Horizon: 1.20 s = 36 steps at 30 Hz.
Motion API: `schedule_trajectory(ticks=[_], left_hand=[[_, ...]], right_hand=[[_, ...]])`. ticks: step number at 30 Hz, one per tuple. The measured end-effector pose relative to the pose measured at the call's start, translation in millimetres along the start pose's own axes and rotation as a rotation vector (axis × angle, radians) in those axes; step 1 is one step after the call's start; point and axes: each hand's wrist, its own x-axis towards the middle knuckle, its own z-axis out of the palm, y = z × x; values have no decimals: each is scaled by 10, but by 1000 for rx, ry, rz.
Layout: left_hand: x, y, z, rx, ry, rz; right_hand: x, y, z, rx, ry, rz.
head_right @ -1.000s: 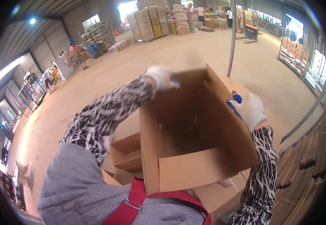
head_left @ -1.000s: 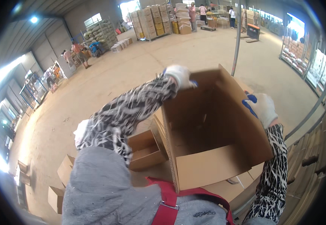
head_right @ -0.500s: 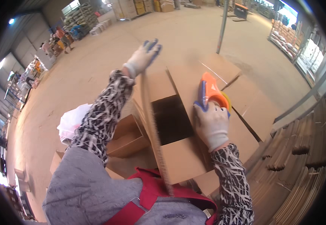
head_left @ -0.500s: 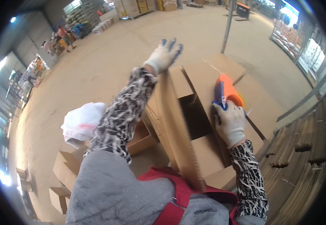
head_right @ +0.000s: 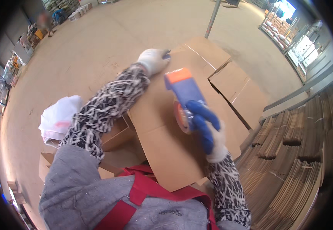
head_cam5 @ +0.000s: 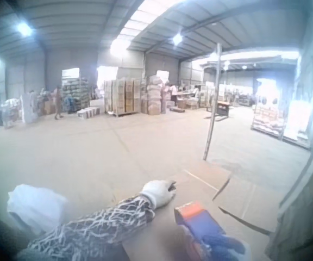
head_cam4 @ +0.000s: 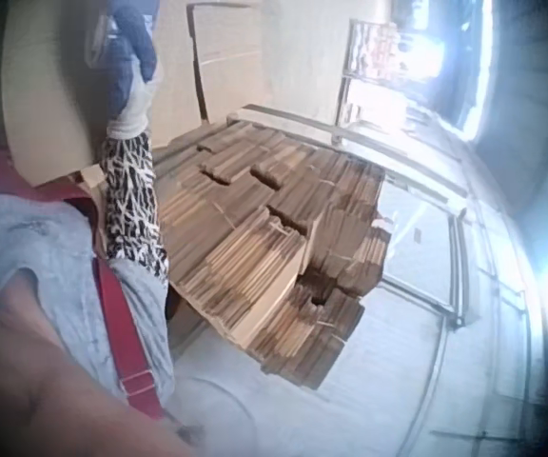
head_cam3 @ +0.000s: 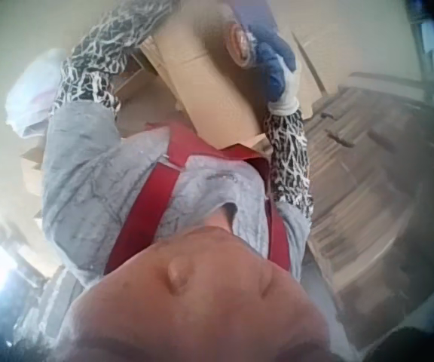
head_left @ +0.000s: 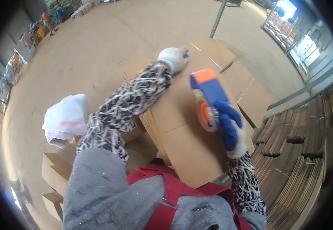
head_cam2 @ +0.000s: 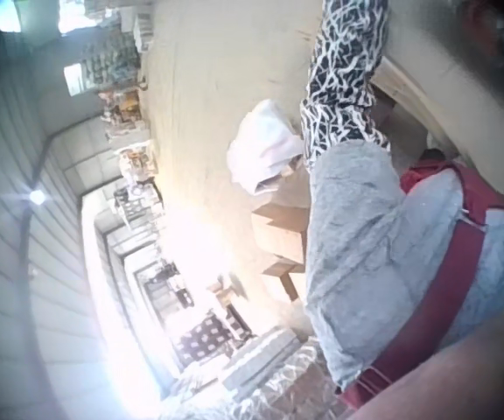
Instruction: Assemble and seal cardboard boxes using a tape dispenser.
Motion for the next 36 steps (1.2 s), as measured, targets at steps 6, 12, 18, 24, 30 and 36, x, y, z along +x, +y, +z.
schedule_trajectory(ticks=[6,12,18,24,30,36], left_hand=[[-389,-166,-485,-982,139,24],[-716,-46,-433,-969,-252,-106],[-803,-27,-390,-1015,-420,-153],[-900,182,-509,-859,-608,35],[-1061,46,-19,-1233,-291,266],[-248,-156,-169,-424,32,168]], right_hand=[[-48,-168,-12,205,82,87],[-5,-369,-13,173,-51,75],[-40,-47,-51,219,-13,123],[-83,-39,-103,168,-77,17],[-61,-124,-83,199,-115,45],[167,-302,-37,132,4,171]])
